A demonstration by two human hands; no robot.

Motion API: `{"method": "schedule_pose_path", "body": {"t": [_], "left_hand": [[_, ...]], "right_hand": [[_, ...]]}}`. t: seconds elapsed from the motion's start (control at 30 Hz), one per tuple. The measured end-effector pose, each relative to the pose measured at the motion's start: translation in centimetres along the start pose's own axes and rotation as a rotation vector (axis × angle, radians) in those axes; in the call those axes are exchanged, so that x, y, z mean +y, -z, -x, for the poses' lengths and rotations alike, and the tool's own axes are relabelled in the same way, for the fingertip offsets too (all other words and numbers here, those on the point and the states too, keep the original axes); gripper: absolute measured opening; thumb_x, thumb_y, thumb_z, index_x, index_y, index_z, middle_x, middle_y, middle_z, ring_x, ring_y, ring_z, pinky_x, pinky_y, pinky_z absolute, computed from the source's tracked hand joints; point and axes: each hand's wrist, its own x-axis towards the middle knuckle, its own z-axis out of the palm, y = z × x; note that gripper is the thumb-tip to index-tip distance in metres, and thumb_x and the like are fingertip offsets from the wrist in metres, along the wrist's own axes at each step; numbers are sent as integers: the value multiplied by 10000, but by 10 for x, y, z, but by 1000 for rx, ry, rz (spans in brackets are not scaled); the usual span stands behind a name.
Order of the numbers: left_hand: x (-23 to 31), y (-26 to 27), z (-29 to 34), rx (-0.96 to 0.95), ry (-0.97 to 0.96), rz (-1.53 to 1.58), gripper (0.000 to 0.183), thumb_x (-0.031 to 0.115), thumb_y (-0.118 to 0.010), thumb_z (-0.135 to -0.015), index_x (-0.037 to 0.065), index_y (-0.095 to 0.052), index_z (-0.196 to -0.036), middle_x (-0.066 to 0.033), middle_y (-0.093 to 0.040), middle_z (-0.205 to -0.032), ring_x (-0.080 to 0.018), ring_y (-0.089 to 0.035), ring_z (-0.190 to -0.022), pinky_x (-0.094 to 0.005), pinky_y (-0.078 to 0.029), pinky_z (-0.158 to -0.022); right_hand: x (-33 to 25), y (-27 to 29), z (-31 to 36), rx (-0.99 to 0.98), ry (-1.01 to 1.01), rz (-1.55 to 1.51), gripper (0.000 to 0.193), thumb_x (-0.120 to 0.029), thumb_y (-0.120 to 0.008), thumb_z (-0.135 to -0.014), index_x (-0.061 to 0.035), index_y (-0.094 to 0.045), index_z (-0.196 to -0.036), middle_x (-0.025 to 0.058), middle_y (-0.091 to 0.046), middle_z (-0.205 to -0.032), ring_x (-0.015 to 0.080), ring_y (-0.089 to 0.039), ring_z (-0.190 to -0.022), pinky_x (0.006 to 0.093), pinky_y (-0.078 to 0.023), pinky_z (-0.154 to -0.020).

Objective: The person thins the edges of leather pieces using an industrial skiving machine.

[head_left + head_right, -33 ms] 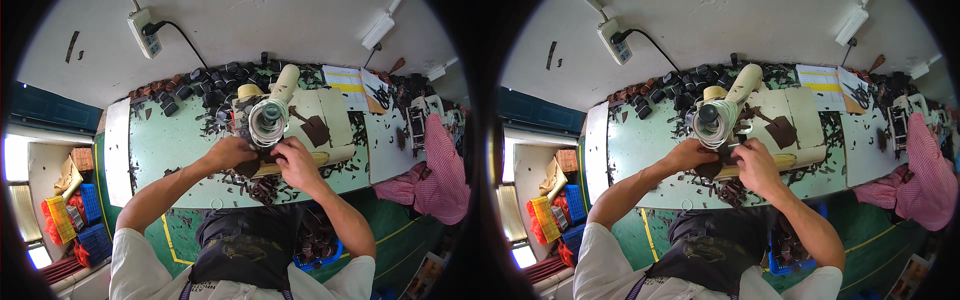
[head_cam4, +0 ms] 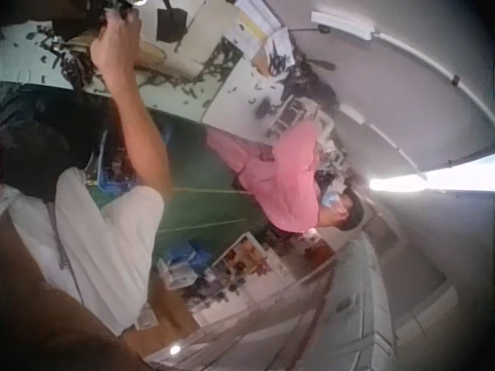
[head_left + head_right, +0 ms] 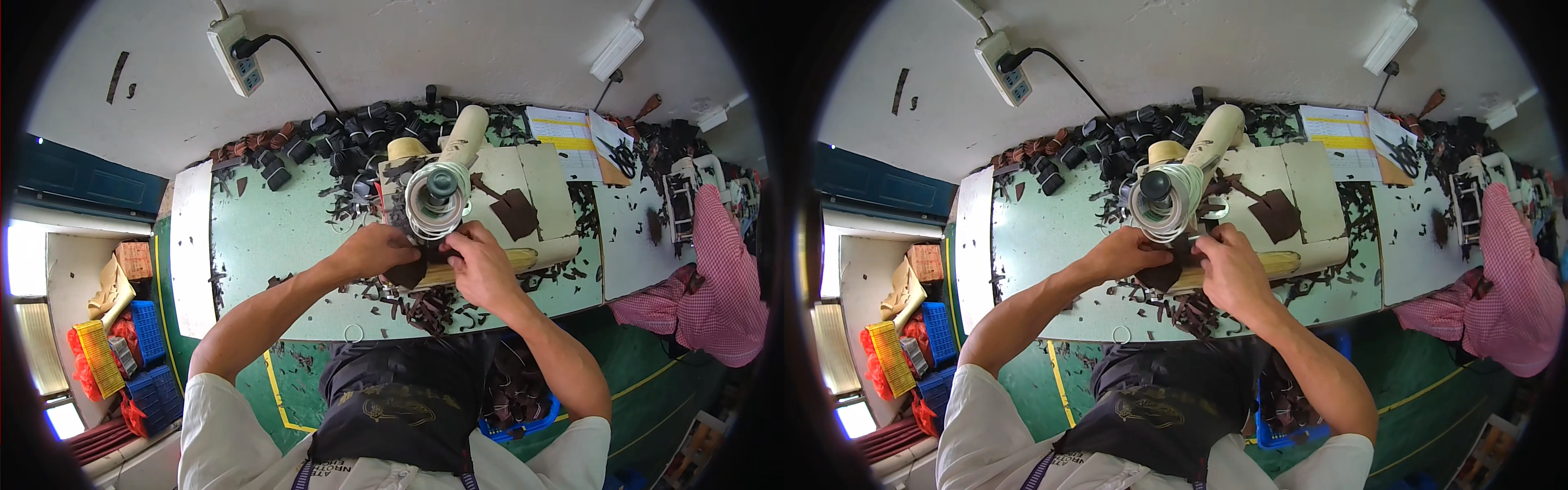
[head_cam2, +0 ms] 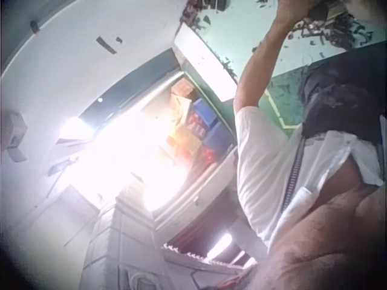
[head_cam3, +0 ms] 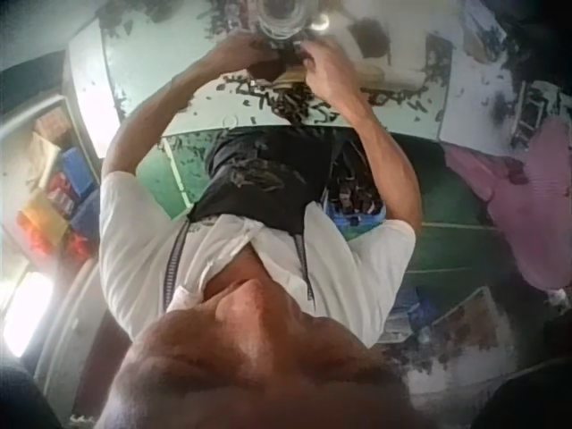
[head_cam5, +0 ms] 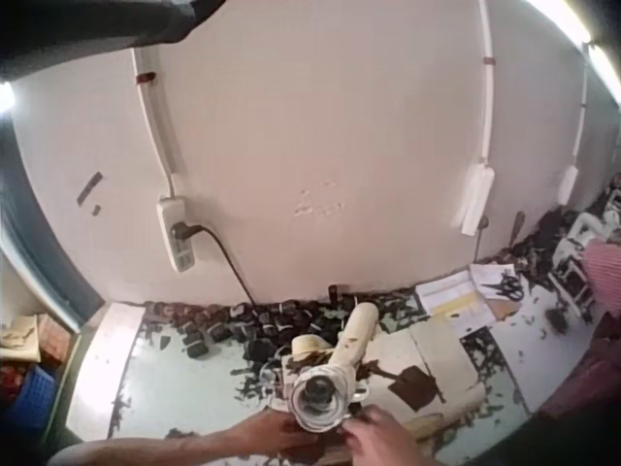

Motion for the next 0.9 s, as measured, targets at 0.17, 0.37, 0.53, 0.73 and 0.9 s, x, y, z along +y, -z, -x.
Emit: {"method": "schedule_pose_path", "body": {"t": [0.17,0.37,0.53,0.73,0.9], "left_hand": [[6,7,14,17,-15,6,326,252,-743,-875,28,-738,-1113,-91,-750,-953,-136,-687,-831,-294,-551,-780],[9,1,4,69,49,-170,339,326,-729,-848,52,-756,-1046,-125,-755,-961,-216,-729,-858,-328,-574,-783],[-1,4,9,74,-34,-117,392,403,-716,-843,58,-755,-1026,-132,-750,-939,-252,-728,-861,-354,-562,-801],[8,-4,-3,101,24,-164,344,352,-721,-842,78,-759,-1046,-114,-756,-958,-240,-729,-875,-349,-558,-819],[3,3,10,31,-40,-24,359,365,-725,-838,61,-759,-1026,-127,-753,-954,-240,-729,-848,-350,-561,-804]], "right_hand": [[1,5,6,56,-50,72,195,1,-625,-825,4,-664,-1016,180,-621,-1024,380,-603,-991,466,-492,-873],[5,5,1,6,51,-87,254,-13,-635,-829,12,-645,-1082,191,-628,-1012,387,-618,-967,475,-495,-855],[4,9,4,-1,-136,-15,236,-5,-648,-824,-17,-665,-1059,177,-623,-1011,377,-619,-976,463,-496,-857],[4,9,1,7,111,-36,296,-7,-653,-830,7,-631,-1126,196,-633,-1040,404,-625,-949,477,-492,-852],[9,8,2,4,-51,-3,255,-9,-653,-843,-2,-642,-1097,180,-645,-1047,375,-631,-953,456,-498,-857]]}}
